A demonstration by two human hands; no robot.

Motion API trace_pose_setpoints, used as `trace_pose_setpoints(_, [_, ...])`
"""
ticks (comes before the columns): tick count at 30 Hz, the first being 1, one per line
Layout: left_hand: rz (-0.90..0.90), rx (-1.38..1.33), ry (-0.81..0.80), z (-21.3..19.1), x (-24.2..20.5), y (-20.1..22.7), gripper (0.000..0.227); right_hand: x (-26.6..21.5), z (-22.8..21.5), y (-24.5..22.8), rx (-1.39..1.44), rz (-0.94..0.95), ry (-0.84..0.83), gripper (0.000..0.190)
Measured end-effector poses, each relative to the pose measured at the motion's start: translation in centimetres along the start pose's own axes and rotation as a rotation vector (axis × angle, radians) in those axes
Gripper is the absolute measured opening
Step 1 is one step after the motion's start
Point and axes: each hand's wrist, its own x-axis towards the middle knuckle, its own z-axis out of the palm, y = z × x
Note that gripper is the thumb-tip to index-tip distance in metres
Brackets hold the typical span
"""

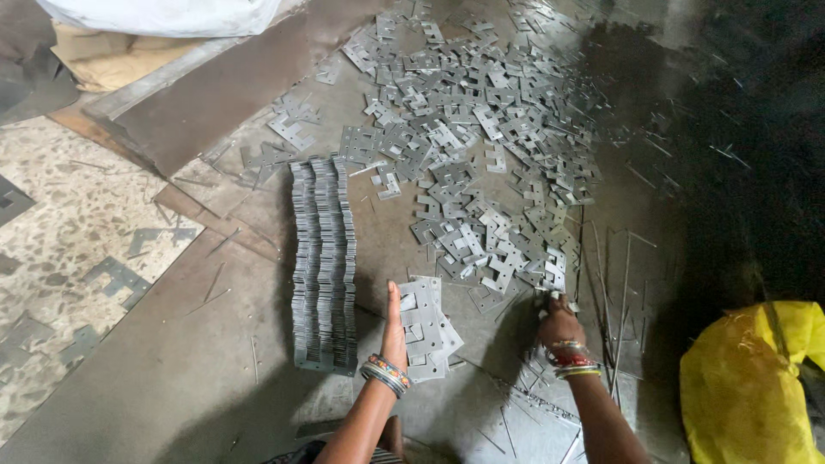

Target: The person sits on the floor and repeatedly picks up small metal brackets from a scattered pile, aligns them, and stacks them into neat columns. The person occasionally adjusts the stacks to keep them aligned.

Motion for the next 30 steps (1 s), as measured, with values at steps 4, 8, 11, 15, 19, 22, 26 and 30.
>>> trace_pose_setpoints(4, [0.074,0.019,0.046,-0.5,0.8,-0.6,0.1,-5.0,1.7,-1.0,0.05,-0.238,0.115,0.064])
trace_pose_setpoints(8, [0.094,0.054,0.075,0.1,-0.6,0.0,0.099,-8.3,-0.9,-1.2,0.216,-0.22,0.148,0.049])
trace_pose_setpoints(11, [-0.085,-0.082,0.002,1.3,-2.0,1.2,0.099,-8.2,-3.5,-2.6,0.245,-0.05,0.203,0.034])
trace_pose_setpoints(15, [-0.117,-0.031,-0.075,2.4,-2.7,2.0,0.088,-5.8,-3.4,-6.1,0.105,0.207,0.047,0.042])
trace_pose_setpoints(19, [0.027,0.042,0.008,2.1,-2.4,1.8,0.057,-4.1,-0.4,-7.8,0.279,0.215,0.102,0.047])
trace_pose_setpoints(22, [0.102,0.221,-0.017,1.5,-2.1,1.1,0.045,-4.4,-0.8,-7.3,0.628,0.233,0.099,0.036])
trace_pose_setpoints(26, [0.104,0.296,-0.027,1.4,-2.1,0.6,0.044,-7.2,-6.6,-9.4,0.589,0.032,0.191,0.032])
trace_pose_setpoints(30, [-0.098,0.132,-0.053,1.5,-1.9,0.7,0.051,-13.5,-11.4,-12.6,0.491,-0.764,0.44,0.038])
